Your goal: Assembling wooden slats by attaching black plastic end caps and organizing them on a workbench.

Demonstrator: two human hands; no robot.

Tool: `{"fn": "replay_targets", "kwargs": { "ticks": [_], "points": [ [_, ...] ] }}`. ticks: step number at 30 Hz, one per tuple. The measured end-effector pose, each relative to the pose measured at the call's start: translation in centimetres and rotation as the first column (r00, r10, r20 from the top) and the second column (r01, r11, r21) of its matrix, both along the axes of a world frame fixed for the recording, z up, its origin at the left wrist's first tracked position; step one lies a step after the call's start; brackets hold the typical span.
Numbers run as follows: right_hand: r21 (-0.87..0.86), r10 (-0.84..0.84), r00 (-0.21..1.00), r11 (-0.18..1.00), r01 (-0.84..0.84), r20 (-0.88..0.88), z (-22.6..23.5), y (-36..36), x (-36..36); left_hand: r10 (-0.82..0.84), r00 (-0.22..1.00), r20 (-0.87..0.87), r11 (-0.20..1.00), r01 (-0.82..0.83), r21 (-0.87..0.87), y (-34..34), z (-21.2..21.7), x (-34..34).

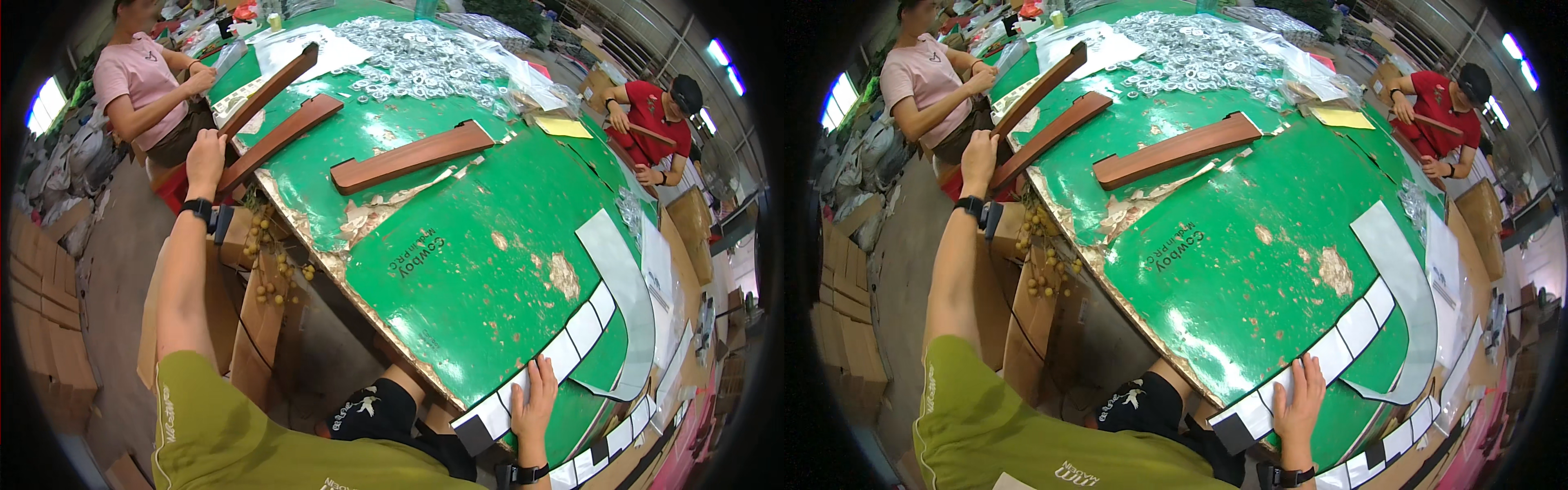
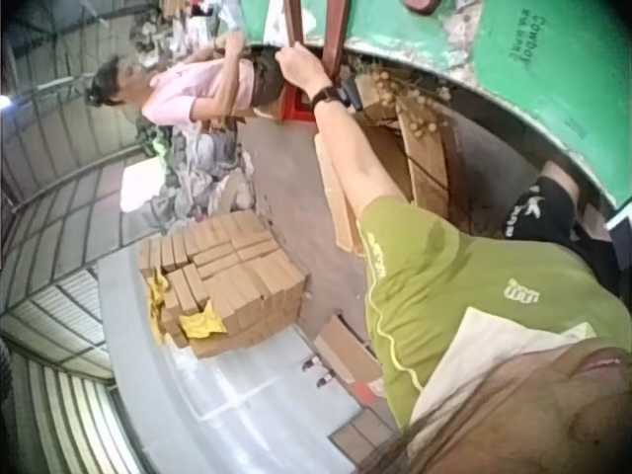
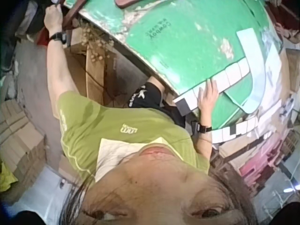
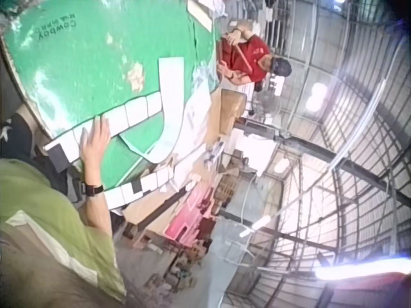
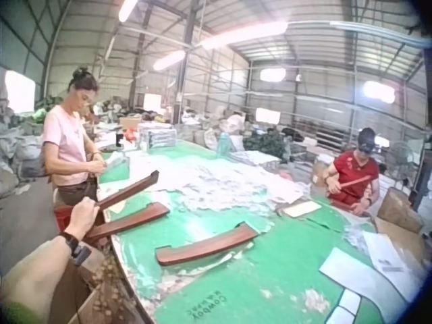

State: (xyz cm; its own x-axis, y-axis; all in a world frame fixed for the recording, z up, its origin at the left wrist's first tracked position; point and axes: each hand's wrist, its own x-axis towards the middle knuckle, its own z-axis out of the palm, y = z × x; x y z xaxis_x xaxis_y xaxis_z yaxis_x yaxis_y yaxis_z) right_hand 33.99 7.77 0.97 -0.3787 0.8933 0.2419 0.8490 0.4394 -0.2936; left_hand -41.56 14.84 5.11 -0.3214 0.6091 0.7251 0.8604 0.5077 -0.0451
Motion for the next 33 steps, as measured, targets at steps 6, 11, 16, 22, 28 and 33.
{"fn": "replay_targets", "kwargs": {
  "ticks": [6,11,16,22,28,33],
  "points": [
    [-0.049,-0.095,0.988,0.995,0.09,-0.118,0.3,-0.3,-0.1,-0.474,0.872,0.122,0.881,0.47,0.055,-3.2,4.4,13.3],
    [0.013,-0.061,0.947,0.998,0.069,-0.316,3.5,1.3,-1.3,-0.653,0.69,0.313,0.684,0.714,-0.149,-8.2,4.4,23.7],
    [-0.117,-0.007,0.892,0.992,-0.051,-0.451,5.8,3.6,-4.1,-0.751,0.519,0.408,0.463,0.855,-0.234,-8.5,1.7,27.9],
    [-0.165,-0.012,0.814,0.981,-0.103,-0.581,2.4,5.4,-6.0,-0.748,0.513,0.422,0.407,0.856,-0.319,-7.5,1.5,28.4],
    [-0.261,-0.159,0.629,0.963,-0.073,-0.761,0.1,6.4,-8.2,-0.765,0.528,0.368,0.442,0.847,-0.296,-7.6,4.2,33.1],
    [-0.134,-0.058,0.544,0.986,-0.101,-0.837,-2.0,6.3,-8.2,-0.879,0.291,0.378,0.32,0.947,0.016,-5.8,5.6,41.7]
  ]
}}
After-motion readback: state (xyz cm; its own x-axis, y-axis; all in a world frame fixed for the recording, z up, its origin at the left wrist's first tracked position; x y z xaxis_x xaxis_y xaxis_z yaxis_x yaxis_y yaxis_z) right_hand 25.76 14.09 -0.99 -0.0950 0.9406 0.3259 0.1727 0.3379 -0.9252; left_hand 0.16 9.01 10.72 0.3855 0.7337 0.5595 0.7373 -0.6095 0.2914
